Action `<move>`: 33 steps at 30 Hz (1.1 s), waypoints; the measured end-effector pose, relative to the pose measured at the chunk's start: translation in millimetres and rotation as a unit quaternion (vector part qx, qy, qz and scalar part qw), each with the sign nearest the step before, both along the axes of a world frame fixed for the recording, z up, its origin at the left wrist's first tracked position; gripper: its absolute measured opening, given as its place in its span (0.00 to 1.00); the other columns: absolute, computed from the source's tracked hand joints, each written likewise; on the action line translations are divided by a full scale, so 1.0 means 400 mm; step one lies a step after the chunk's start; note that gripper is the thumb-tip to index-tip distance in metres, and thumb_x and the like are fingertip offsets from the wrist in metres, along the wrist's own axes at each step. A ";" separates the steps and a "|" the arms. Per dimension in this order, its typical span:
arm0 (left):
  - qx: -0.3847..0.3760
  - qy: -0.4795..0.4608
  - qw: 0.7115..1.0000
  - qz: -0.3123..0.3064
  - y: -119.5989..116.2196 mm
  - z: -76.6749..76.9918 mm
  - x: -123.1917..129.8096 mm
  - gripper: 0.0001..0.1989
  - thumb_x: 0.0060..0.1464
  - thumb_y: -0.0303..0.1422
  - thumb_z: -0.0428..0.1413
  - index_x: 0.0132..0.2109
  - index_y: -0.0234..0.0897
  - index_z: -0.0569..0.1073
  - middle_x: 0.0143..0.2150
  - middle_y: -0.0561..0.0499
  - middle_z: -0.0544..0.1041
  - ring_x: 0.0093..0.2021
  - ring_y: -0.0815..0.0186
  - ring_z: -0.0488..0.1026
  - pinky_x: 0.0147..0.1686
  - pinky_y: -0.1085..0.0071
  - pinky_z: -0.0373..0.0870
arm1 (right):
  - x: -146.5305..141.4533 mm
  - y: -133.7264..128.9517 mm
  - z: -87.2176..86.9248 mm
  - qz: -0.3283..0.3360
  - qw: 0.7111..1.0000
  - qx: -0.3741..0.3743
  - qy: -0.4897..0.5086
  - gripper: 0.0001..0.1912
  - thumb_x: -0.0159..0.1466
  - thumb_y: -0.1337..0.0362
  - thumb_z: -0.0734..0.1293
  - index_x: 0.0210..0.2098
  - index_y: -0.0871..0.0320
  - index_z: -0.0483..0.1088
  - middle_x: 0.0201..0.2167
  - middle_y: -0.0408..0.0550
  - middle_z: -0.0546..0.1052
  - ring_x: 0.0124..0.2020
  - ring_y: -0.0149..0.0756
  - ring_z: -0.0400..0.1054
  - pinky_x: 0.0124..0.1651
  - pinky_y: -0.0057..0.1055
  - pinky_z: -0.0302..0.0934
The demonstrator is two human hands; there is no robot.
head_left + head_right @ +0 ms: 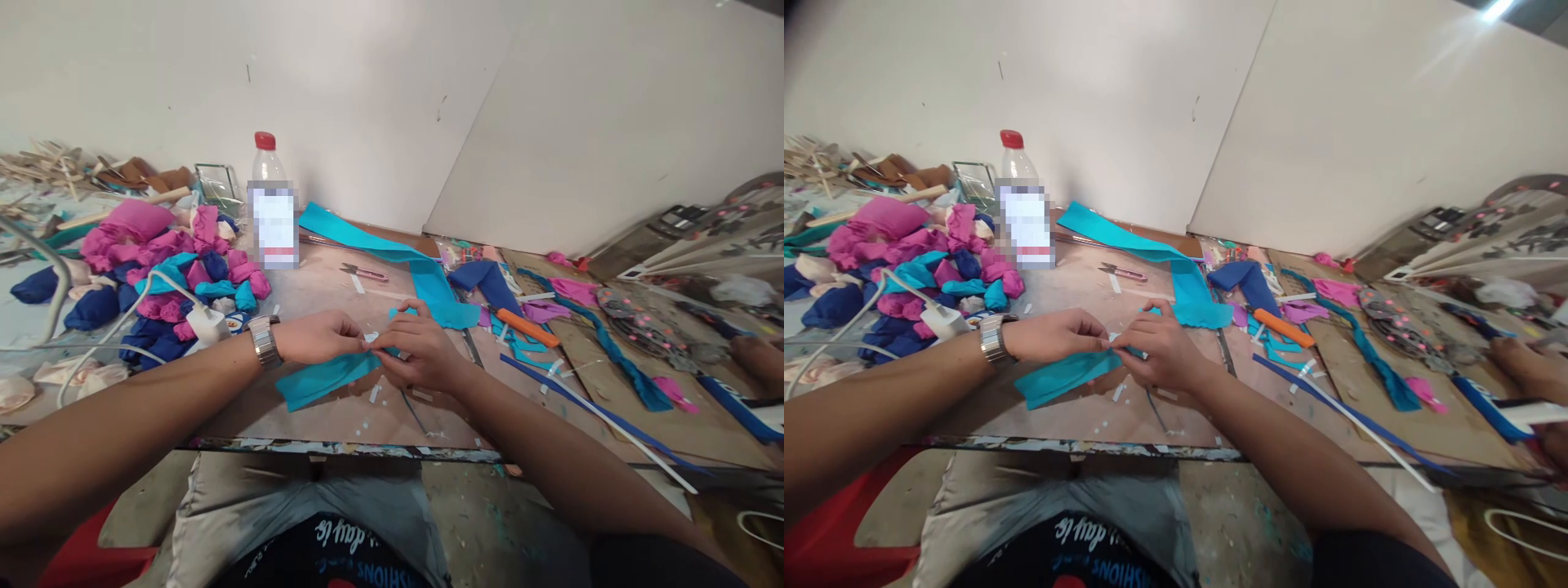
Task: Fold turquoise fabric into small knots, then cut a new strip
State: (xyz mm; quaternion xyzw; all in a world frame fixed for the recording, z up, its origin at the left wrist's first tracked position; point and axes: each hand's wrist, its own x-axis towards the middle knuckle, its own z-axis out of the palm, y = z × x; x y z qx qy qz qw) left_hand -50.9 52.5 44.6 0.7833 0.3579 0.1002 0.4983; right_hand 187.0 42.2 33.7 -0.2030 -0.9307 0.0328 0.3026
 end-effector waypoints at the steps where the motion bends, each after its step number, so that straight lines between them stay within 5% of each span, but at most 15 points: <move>1: 0.006 -0.001 1.000 -0.001 0.001 -0.002 0.000 0.19 0.61 0.45 0.54 0.33 0.33 0.76 0.25 0.55 0.66 0.27 0.69 0.58 0.28 0.70 0.55 | 0.000 -0.002 0.002 -0.003 1.000 -0.005 -0.006 0.05 0.68 0.68 0.68 0.37 0.52 0.76 0.31 0.41 0.84 0.33 0.35 0.76 0.58 0.44 0.56; 11: 0.045 0.006 0.999 0.008 -0.003 0.005 0.001 0.19 0.62 0.46 0.54 0.31 0.34 0.73 0.24 0.58 0.60 0.27 0.70 0.55 0.27 0.71 0.51 | 0.001 -0.001 -0.001 -0.020 0.999 -0.029 -0.008 0.05 0.69 0.64 0.68 0.38 0.52 0.77 0.32 0.43 0.84 0.34 0.35 0.76 0.58 0.45 0.54; 19: 0.071 -0.026 0.997 0.004 -0.004 -0.003 0.003 0.16 0.62 0.42 0.54 0.35 0.33 0.76 0.27 0.56 0.68 0.29 0.70 0.60 0.30 0.73 0.56 | 0.001 -0.001 -0.004 -0.042 0.998 -0.049 -0.003 0.04 0.69 0.63 0.69 0.37 0.53 0.76 0.32 0.44 0.84 0.34 0.36 0.76 0.59 0.45 0.52; 25: 0.159 -0.011 0.987 0.021 -0.017 -0.004 0.007 0.15 0.63 0.39 0.53 0.34 0.34 0.76 0.25 0.56 0.67 0.28 0.71 0.60 0.29 0.73 0.54 | -0.002 -0.003 -0.007 -0.069 0.994 -0.080 -0.005 0.04 0.70 0.63 0.69 0.37 0.53 0.75 0.35 0.44 0.84 0.40 0.40 0.76 0.60 0.46 0.50; 33: 0.276 0.040 0.960 0.017 -0.032 0.002 0.013 0.10 0.62 0.33 0.54 0.38 0.36 0.80 0.31 0.51 0.80 0.29 0.69 0.69 0.33 0.71 0.57 | -0.002 -0.004 -0.019 -0.089 0.991 -0.095 -0.020 0.04 0.70 0.62 0.68 0.39 0.54 0.74 0.38 0.46 0.83 0.47 0.44 0.73 0.60 0.48 0.47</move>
